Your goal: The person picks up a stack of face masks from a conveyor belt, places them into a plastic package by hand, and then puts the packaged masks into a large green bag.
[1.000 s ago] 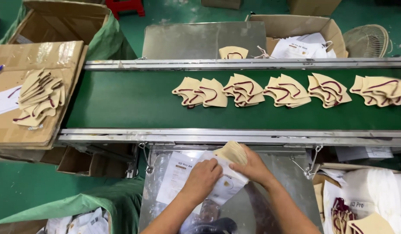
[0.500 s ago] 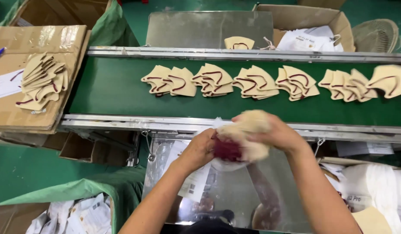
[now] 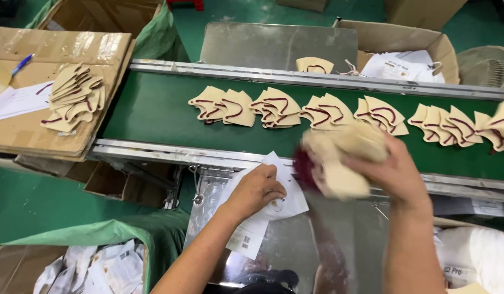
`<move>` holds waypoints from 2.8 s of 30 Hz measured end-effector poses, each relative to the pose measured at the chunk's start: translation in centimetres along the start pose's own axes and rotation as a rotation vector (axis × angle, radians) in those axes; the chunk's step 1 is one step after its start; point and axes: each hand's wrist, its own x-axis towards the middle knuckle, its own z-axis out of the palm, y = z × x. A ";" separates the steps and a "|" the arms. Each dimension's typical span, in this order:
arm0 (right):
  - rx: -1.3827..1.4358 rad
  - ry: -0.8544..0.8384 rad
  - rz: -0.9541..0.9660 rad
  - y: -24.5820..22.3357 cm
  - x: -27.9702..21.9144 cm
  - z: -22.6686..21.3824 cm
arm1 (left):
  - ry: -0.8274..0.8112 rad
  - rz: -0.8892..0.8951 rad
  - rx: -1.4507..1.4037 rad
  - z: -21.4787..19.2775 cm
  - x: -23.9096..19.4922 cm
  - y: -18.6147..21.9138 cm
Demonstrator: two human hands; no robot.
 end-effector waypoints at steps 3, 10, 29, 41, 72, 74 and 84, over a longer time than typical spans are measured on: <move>0.969 -0.525 0.090 4.7 -1.0 2.6 | -0.047 -0.184 -0.054 0.4 -0.7 -0.8; 0.530 -0.511 0.245 13.1 -0.5 7.5 | -0.158 0.028 -0.160 0.8 -1.0 -0.7; 0.277 -0.794 0.134 4.9 1.9 5.0 | 0.218 -0.564 -0.302 -0.4 0.5 0.2; 0.137 -0.766 -0.164 10.0 -1.1 7.7 | 0.101 -0.381 -0.312 1.8 -0.8 0.4; 0.184 -0.387 -0.022 7.5 -6.8 12.6 | 0.292 -0.470 -0.324 3.3 -3.2 -0.6; 0.270 -0.404 0.102 8.4 -8.8 12.1 | 0.260 -0.627 -0.496 3.1 -3.4 -1.0; -0.288 0.108 0.205 11.5 -2.6 5.1 | 0.493 -0.930 -0.508 18.2 -4.3 -8.1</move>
